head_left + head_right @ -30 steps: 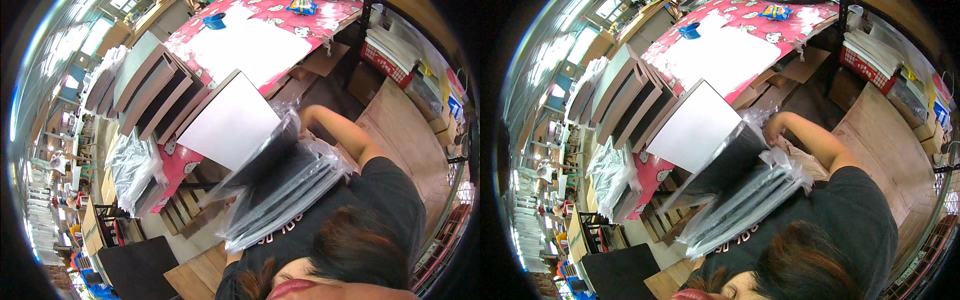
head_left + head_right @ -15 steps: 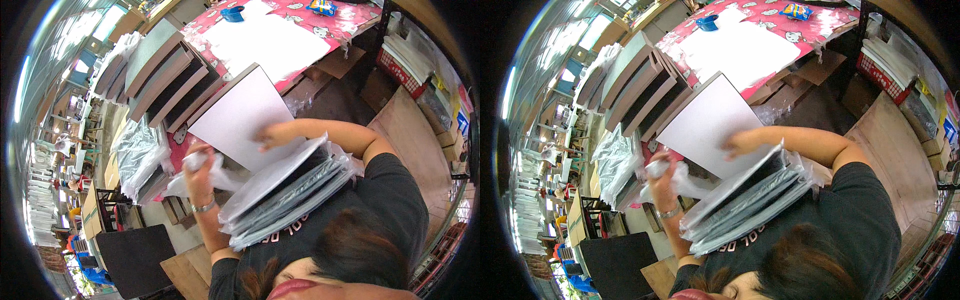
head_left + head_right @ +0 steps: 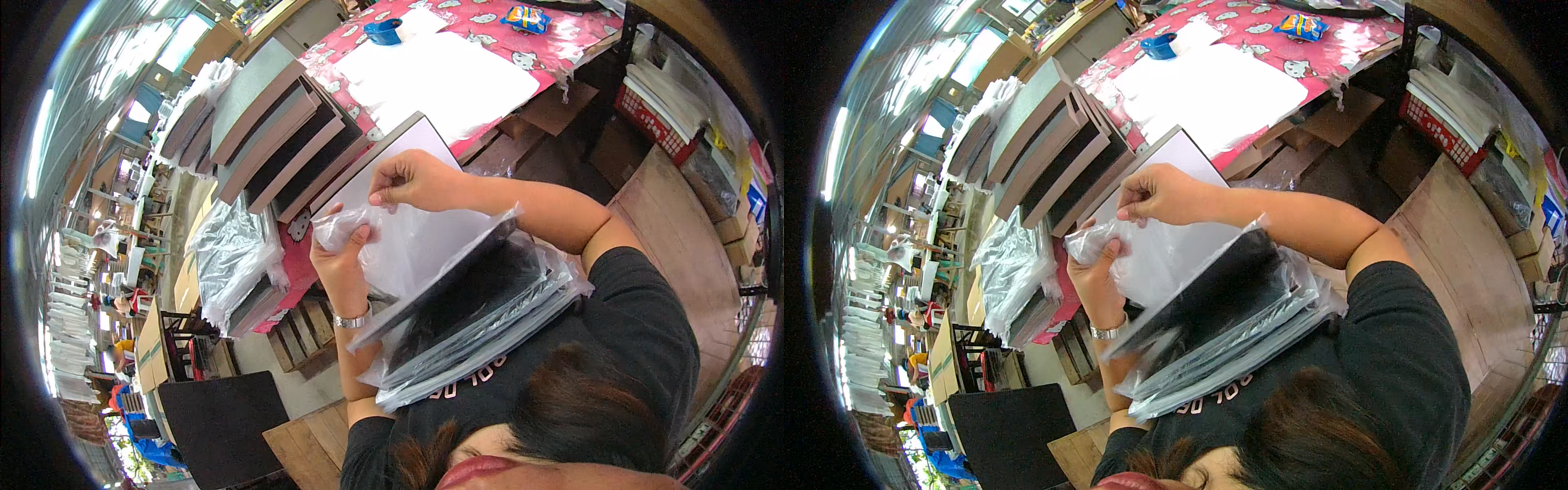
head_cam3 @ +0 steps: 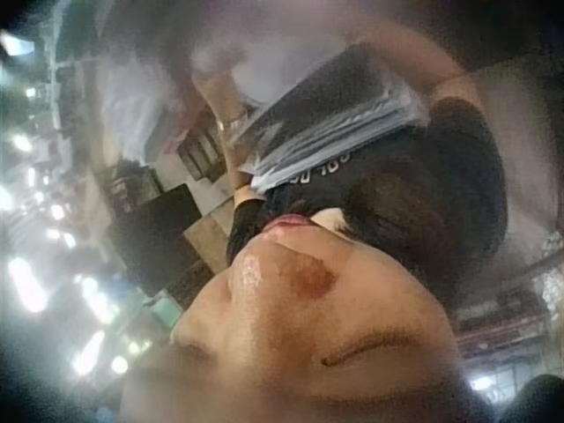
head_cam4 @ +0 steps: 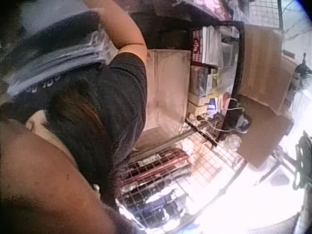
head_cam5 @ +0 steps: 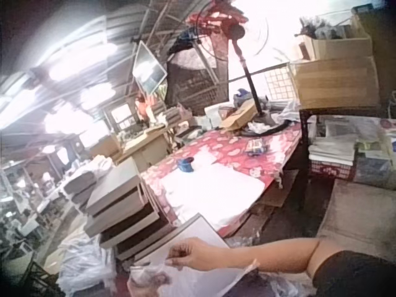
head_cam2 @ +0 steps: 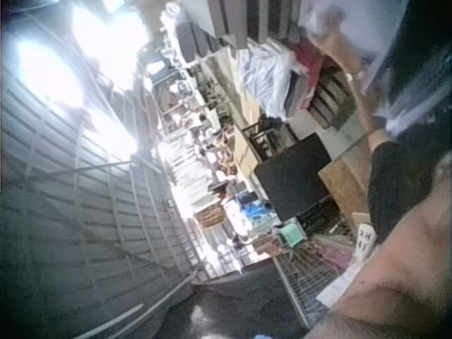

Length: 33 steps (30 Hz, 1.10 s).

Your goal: The person takes a brown folder, slides it into a clear plastic sleeve, tucks the excess plastic inside, and adds it to a stack of similar wrapped folders on a table.

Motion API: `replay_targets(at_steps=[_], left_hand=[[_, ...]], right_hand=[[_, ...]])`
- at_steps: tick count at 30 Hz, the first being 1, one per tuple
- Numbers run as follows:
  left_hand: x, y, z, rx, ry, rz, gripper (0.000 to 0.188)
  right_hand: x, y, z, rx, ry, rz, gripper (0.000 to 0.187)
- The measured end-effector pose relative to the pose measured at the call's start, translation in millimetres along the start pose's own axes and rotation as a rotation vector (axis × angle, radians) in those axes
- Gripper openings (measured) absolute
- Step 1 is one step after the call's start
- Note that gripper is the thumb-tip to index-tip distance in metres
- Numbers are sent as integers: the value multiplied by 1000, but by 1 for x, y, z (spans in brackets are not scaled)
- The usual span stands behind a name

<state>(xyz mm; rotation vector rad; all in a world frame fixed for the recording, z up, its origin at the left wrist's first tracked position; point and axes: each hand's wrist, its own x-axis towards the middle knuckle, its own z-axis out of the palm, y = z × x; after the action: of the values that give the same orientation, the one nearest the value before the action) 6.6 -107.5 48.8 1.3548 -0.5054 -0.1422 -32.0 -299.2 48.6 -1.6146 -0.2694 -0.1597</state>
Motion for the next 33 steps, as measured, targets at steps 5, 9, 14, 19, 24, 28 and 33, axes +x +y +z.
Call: replay_targets(at_steps=[5, 9, 14, 19, 24, 28, 33], left_hand=[[-29, -13, 17, -53, -5, -116, 32], [-48, -39, 7, -90, -29, -301, 28], [-27, -21, -50, -541, -431, -123, 24], [-61, -12, -54, -145, 10, -444, 28], [-29, -2, -81, -245, 0, -164, 27], [-15, -15, -94, -469, -245, -64, 36], [-21, -91, -152, -231, -121, -272, 48]], right_hand=[[-21, 12, 13, -171, 296, -139, 16], [-47, 23, 14, 429, 229, 13, 18], [-62, -1, -10, -218, -848, -3, 14], [-45, -9, -45, 815, 83, -12, 25], [-38, 0, -44, -161, -360, 331, 29], [-39, 16, -60, -73, -247, 69, 30], [-39, 12, -52, 252, -120, 54, 12]])
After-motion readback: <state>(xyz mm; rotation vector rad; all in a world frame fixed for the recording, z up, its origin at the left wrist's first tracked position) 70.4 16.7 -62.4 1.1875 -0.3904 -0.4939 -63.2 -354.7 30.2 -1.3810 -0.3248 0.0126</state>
